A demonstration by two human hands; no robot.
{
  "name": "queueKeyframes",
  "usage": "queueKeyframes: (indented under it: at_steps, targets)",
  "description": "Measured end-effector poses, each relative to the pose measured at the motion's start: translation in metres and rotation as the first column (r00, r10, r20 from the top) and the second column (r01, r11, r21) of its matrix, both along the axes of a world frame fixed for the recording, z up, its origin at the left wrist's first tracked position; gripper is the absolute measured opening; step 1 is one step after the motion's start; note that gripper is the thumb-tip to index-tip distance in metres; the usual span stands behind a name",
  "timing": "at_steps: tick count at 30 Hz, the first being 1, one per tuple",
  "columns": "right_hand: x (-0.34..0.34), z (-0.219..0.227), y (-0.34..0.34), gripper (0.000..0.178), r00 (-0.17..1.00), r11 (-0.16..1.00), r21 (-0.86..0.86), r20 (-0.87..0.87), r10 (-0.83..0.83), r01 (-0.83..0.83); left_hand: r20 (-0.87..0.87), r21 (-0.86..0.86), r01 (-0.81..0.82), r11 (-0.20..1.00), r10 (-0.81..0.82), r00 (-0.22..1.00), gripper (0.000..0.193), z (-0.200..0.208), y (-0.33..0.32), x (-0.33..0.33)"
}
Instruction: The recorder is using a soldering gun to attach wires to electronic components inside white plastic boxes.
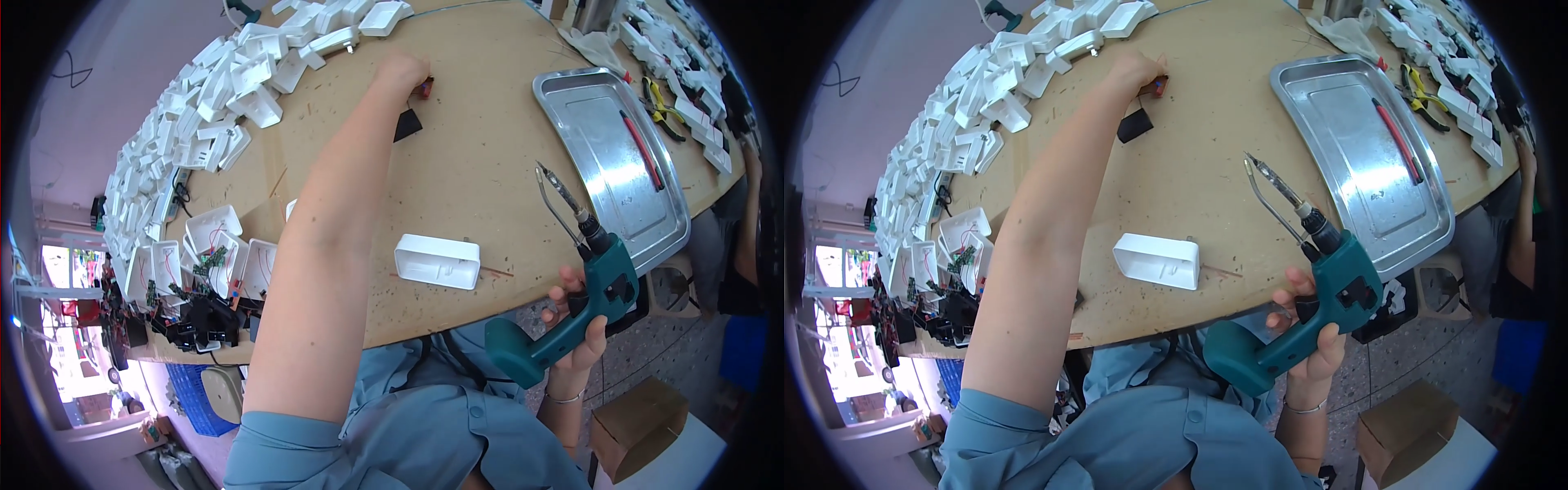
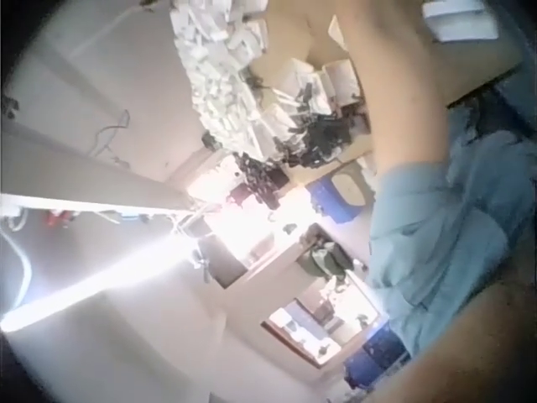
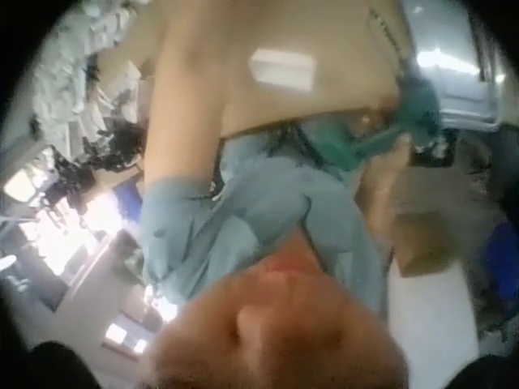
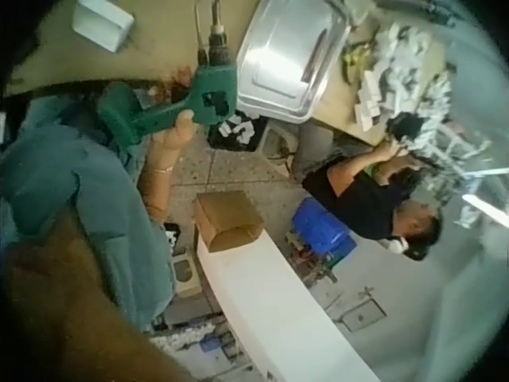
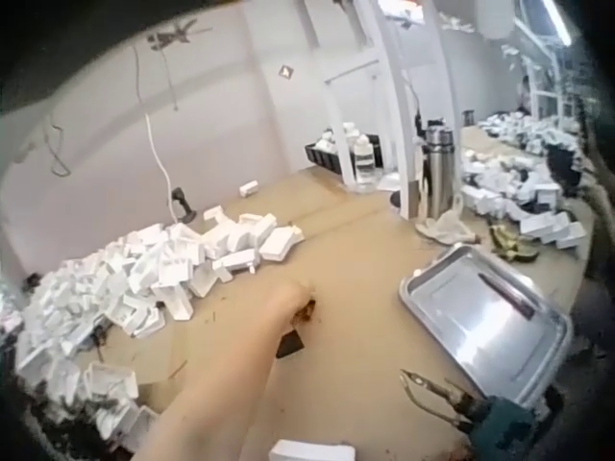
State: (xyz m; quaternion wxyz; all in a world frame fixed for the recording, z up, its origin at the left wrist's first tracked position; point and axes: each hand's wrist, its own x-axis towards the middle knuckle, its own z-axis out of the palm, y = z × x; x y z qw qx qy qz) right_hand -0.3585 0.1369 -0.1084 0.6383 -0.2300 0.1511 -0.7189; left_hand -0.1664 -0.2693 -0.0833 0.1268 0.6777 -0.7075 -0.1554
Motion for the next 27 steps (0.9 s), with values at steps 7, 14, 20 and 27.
queueKeyframes:
  at_steps: [7, 14, 20, 27]
  targets:
    - [0.005, -0.004, -0.003, 0.069, 0.998, 0.999, 0.013, 0.053, 0.034, -0.035, -0.362, -0.048, 0.013, 0.999, -0.030, 0.932, 0.023, 0.048, 0.049, 0.023]
    - [0.027, 0.010, -0.006, 0.071, 0.981, 0.989, -0.034, 0.126, 0.147, -0.143, -0.903, -0.242, -0.022, 0.970, -0.217, 0.372, 0.008, 0.102, 0.183, 0.063]
    - [0.064, 0.021, 0.004, 0.072, 0.984, 0.984, 0.042, 0.011, 0.176, -0.176, -0.930, -0.332, 0.086, 0.939, -0.341, 0.137, 0.018, 0.105, 0.272, 0.115]
    - [0.080, 0.023, -0.013, 0.068, 0.989, 0.986, 0.134, -0.091, 0.112, -0.100, -0.838, -0.002, 0.320, 0.947, -0.176, 0.516, 0.011, 0.061, 0.326, 0.090]
